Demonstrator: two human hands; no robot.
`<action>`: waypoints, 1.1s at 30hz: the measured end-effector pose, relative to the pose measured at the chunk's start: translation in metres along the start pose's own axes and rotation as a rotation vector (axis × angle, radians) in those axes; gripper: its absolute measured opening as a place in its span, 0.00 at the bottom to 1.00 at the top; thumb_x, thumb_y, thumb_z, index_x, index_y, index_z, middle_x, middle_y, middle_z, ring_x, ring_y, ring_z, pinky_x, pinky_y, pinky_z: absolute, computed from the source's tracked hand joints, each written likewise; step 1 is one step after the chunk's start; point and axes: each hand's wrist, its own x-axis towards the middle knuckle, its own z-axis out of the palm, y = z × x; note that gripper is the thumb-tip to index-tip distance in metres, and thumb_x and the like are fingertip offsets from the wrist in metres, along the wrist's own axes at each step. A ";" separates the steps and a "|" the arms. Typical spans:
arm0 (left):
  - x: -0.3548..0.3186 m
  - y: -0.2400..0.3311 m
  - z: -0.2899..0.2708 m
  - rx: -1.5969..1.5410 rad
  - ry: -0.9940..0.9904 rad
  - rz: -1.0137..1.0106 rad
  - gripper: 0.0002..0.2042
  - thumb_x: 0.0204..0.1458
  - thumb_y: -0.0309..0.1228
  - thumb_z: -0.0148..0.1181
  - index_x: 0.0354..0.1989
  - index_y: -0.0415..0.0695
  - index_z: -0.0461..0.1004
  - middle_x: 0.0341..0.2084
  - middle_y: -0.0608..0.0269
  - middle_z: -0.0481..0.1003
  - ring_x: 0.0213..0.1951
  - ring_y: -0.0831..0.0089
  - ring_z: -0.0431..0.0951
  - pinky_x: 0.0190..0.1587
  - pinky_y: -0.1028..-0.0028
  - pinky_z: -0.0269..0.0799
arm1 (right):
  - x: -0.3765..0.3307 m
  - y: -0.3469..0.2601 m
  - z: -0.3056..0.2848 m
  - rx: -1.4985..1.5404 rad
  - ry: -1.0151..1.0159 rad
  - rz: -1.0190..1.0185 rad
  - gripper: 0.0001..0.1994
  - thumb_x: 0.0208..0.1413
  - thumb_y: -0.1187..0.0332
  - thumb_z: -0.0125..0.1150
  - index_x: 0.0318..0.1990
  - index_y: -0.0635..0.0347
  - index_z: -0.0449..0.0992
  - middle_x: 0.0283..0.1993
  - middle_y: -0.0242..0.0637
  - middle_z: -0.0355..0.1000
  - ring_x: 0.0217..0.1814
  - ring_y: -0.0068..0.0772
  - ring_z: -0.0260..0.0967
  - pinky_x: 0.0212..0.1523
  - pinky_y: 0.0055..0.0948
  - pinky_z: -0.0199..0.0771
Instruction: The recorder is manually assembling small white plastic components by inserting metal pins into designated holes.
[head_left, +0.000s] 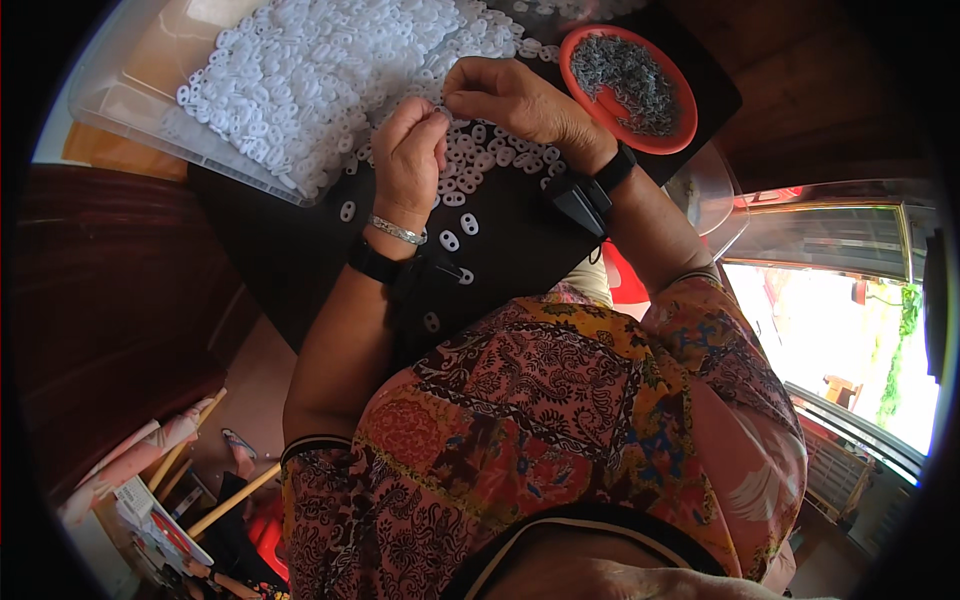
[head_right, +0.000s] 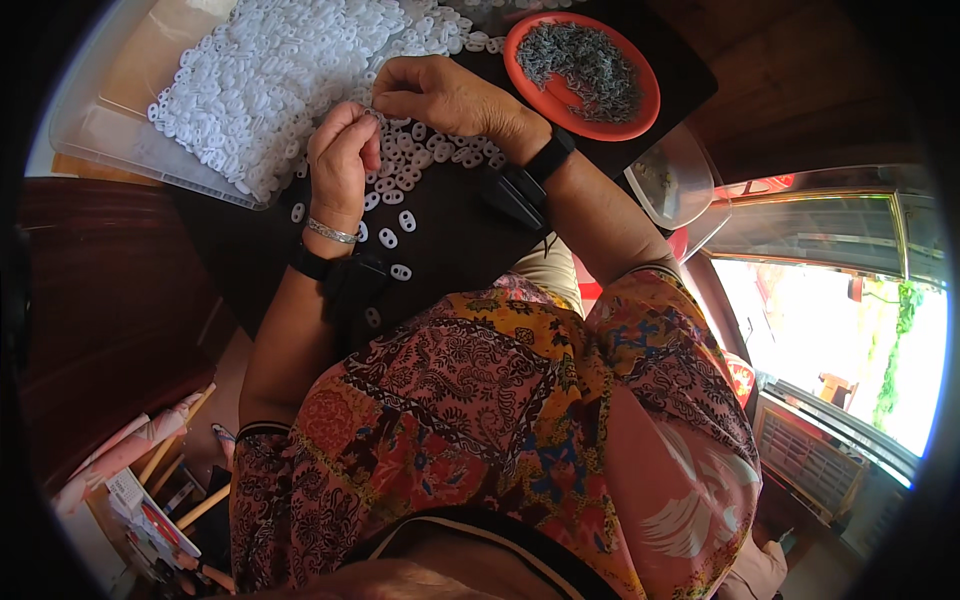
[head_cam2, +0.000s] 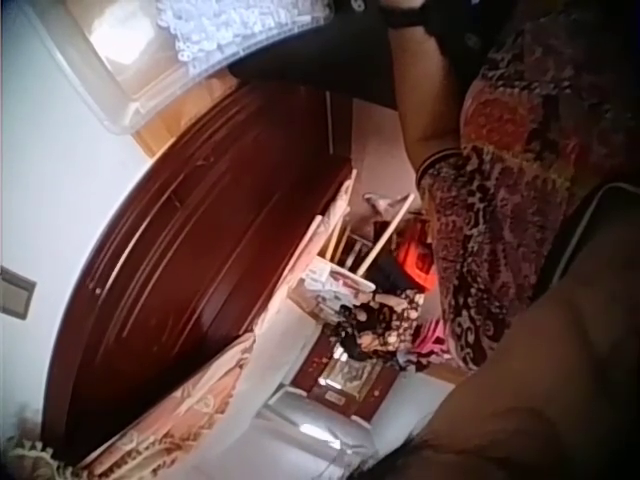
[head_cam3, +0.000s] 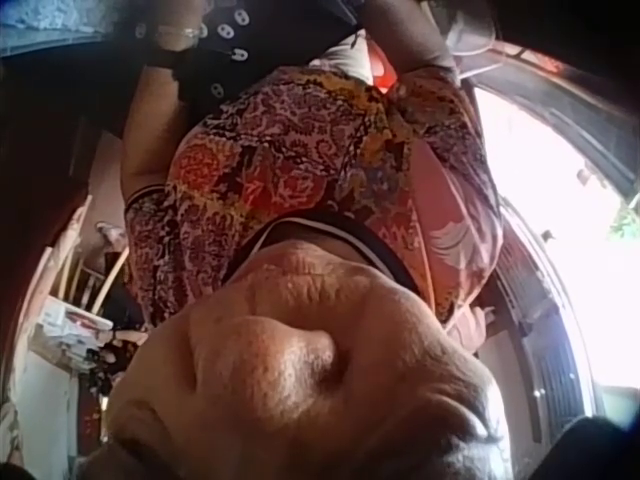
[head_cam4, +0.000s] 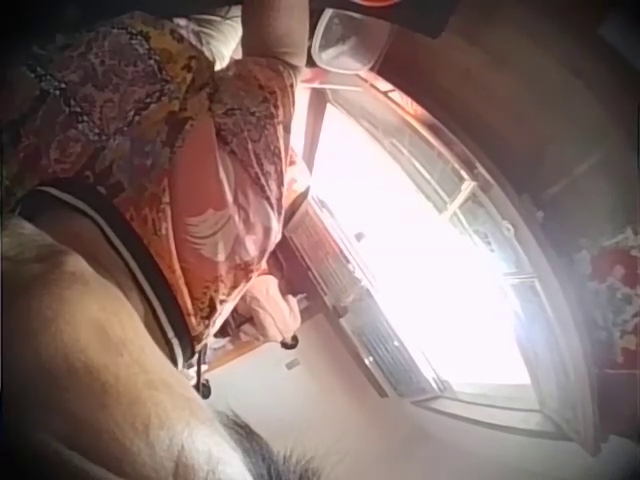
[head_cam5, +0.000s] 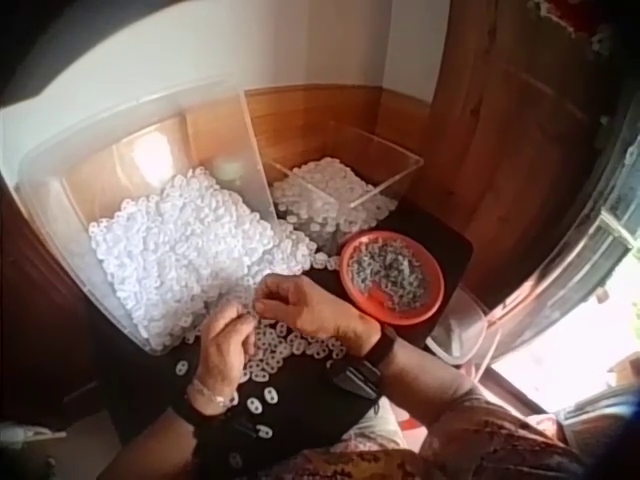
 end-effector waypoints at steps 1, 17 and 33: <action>0.000 0.000 0.000 0.003 0.005 0.000 0.07 0.51 0.28 0.51 0.24 0.40 0.69 0.13 0.71 0.64 0.14 0.85 0.60 0.17 0.83 0.56 | 0.000 0.001 0.001 0.000 -0.001 0.001 0.09 0.57 0.67 0.55 0.36 0.65 0.71 0.31 0.27 0.69 0.36 0.16 0.64 0.41 0.19 0.67; 0.001 -0.003 -0.003 0.146 -0.059 0.042 0.09 0.50 0.28 0.51 0.20 0.39 0.66 0.13 0.73 0.63 0.17 0.85 0.60 0.19 0.81 0.56 | -0.003 -0.002 -0.003 -0.242 -0.071 -0.025 0.11 0.58 0.63 0.52 0.35 0.64 0.70 0.27 0.27 0.66 0.31 0.16 0.59 0.32 0.21 0.63; 0.007 0.002 -0.012 -0.164 0.291 -0.014 0.04 0.49 0.28 0.53 0.26 0.41 0.70 0.14 0.69 0.66 0.14 0.81 0.63 0.17 0.81 0.56 | -0.003 -0.003 -0.001 -0.427 -0.101 -0.046 0.12 0.52 0.65 0.62 0.40 0.61 0.75 0.32 0.32 0.73 0.35 0.21 0.69 0.38 0.23 0.70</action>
